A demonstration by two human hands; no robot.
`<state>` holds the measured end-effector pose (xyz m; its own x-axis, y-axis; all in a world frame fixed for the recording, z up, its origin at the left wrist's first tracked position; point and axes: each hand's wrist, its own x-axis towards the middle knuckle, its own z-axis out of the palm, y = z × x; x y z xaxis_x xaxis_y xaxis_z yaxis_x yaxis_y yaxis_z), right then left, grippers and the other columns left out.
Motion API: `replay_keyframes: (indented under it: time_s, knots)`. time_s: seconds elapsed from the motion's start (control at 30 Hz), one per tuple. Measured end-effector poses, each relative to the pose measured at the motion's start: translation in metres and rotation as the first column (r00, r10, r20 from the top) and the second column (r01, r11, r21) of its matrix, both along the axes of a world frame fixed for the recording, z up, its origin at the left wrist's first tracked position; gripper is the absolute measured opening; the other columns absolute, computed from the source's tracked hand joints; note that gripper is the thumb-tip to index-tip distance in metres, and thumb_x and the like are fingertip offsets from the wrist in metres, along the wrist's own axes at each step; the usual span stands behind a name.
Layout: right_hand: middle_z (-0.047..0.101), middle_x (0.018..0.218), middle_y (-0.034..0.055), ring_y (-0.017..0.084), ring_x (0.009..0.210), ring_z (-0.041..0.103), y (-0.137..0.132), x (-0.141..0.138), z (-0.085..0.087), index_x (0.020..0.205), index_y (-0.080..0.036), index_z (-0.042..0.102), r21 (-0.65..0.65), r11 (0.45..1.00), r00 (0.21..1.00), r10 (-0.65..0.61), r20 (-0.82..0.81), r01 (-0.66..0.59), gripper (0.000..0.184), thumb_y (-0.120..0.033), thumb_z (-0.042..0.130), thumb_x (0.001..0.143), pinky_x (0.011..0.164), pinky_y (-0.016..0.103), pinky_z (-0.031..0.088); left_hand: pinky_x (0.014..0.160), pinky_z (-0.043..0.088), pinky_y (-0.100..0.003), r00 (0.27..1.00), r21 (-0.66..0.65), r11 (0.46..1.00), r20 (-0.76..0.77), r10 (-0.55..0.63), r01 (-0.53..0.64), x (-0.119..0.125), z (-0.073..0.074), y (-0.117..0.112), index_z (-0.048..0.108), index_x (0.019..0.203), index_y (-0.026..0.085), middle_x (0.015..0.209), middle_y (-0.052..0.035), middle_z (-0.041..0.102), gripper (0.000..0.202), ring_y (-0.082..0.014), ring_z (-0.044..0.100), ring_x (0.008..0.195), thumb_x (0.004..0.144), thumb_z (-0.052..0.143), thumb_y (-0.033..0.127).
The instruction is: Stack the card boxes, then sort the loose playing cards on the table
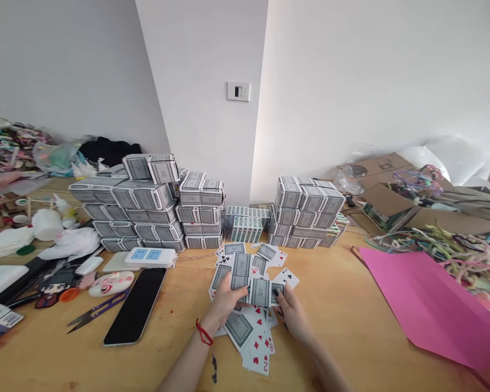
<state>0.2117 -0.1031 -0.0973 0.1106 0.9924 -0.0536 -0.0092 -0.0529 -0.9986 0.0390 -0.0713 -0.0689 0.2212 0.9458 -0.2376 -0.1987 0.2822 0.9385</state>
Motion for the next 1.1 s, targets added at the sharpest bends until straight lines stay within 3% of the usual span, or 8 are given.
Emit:
replay_keyframes:
  time_s: [0.27, 0.5, 0.63, 0.8, 0.93, 1.0, 1.1]
  knots:
    - [0.041, 0.042, -0.0094, 0.004, 0.029, 0.028, 0.002, 0.003, -0.003, 0.071, -0.021, 0.039, -0.018, 0.991, 0.988, 0.128, -0.085, -0.130, 0.035, -0.055, 0.048, 0.075, 0.030, 0.016, 0.021, 0.052, 0.055, -0.031, 0.999, 0.051, 0.997, -0.001, 0.049, -0.049, -0.004, 0.002, 0.003, 0.051, 0.099, 0.018, 0.100, -0.0083, 0.064, 0.040, -0.0226, 0.065, 0.076, 0.063, 0.068, 0.024]
    - [0.037, 0.044, -0.0104, 0.003, 0.033, 0.024, 0.004, 0.016, -0.003, 0.084, -0.020, 0.045, -0.044, 0.985, 0.976, 0.158, -0.151, -0.166, 0.034, -0.053, 0.052, 0.075, 0.032, 0.014, 0.019, 0.055, 0.055, -0.028, 0.998, 0.054, 0.998, 0.055, 0.034, -0.037, -0.007, 0.004, 0.002, 0.051, 0.103, 0.018, 0.104, -0.0085, 0.063, 0.045, -0.0228, 0.064, 0.082, 0.063, 0.069, 0.024]
    - [0.035, 0.044, -0.0101, 0.003, 0.034, 0.023, 0.002, 0.014, -0.002, 0.080, -0.020, 0.045, -0.018, 0.987, 0.980, 0.156, -0.123, -0.160, 0.035, -0.053, 0.051, 0.075, 0.034, 0.015, 0.020, 0.054, 0.055, -0.031, 0.998, 0.027, 0.999, 0.051, 0.026, -0.027, -0.003, -0.001, 0.001, 0.052, 0.102, 0.018, 0.101, -0.0089, 0.065, 0.044, -0.0246, 0.064, 0.082, 0.062, 0.068, 0.025]
    - [0.034, 0.044, -0.0101, 0.004, 0.036, 0.025, 0.001, 0.008, 0.002, 0.076, -0.020, 0.044, -0.032, 0.991, 0.989, 0.129, -0.068, -0.131, 0.038, -0.057, 0.051, 0.072, 0.034, 0.015, 0.023, 0.071, 0.053, -0.032, 0.998, 0.090, 0.994, 0.040, 0.054, -0.057, 0.001, -0.003, 0.001, 0.056, 0.099, 0.017, 0.102, -0.0092, 0.065, 0.041, -0.0247, 0.061, 0.094, 0.060, 0.068, 0.020]
    - [0.036, 0.043, -0.0102, 0.004, 0.035, 0.027, -0.003, 0.001, 0.006, 0.073, -0.021, 0.042, -0.036, 0.992, 0.992, 0.116, -0.058, -0.119, 0.037, -0.057, 0.050, 0.073, 0.033, 0.015, 0.024, 0.067, 0.053, -0.032, 0.999, 0.068, 0.996, 0.016, 0.048, -0.049, 0.000, -0.003, 0.001, 0.054, 0.098, 0.018, 0.104, -0.0085, 0.064, 0.037, -0.0233, 0.062, 0.088, 0.063, 0.067, 0.022]
    - [0.038, 0.042, -0.0105, 0.004, 0.032, 0.027, -0.004, -0.001, 0.006, 0.071, -0.022, 0.040, -0.045, 0.993, 0.993, 0.105, -0.059, -0.108, 0.037, -0.058, 0.049, 0.073, 0.031, 0.015, 0.023, 0.065, 0.053, -0.033, 0.999, 0.060, 0.998, 0.010, 0.034, -0.034, 0.000, -0.002, 0.000, 0.053, 0.099, 0.018, 0.105, -0.0087, 0.064, 0.037, -0.0229, 0.063, 0.085, 0.065, 0.066, 0.023]
    - [0.046, 0.043, -0.0090, 0.005, 0.026, 0.032, -0.003, -0.002, 0.005, 0.069, -0.022, 0.038, -0.029, 0.996, 0.996, 0.079, -0.046, -0.081, 0.038, -0.059, 0.046, 0.074, 0.028, 0.017, 0.024, 0.074, 0.051, -0.033, 0.999, 0.101, 0.994, 0.032, 0.043, -0.046, 0.000, 0.000, -0.001, 0.052, 0.105, 0.019, 0.111, -0.0084, 0.060, 0.042, -0.0224, 0.060, 0.092, 0.066, 0.064, 0.022]
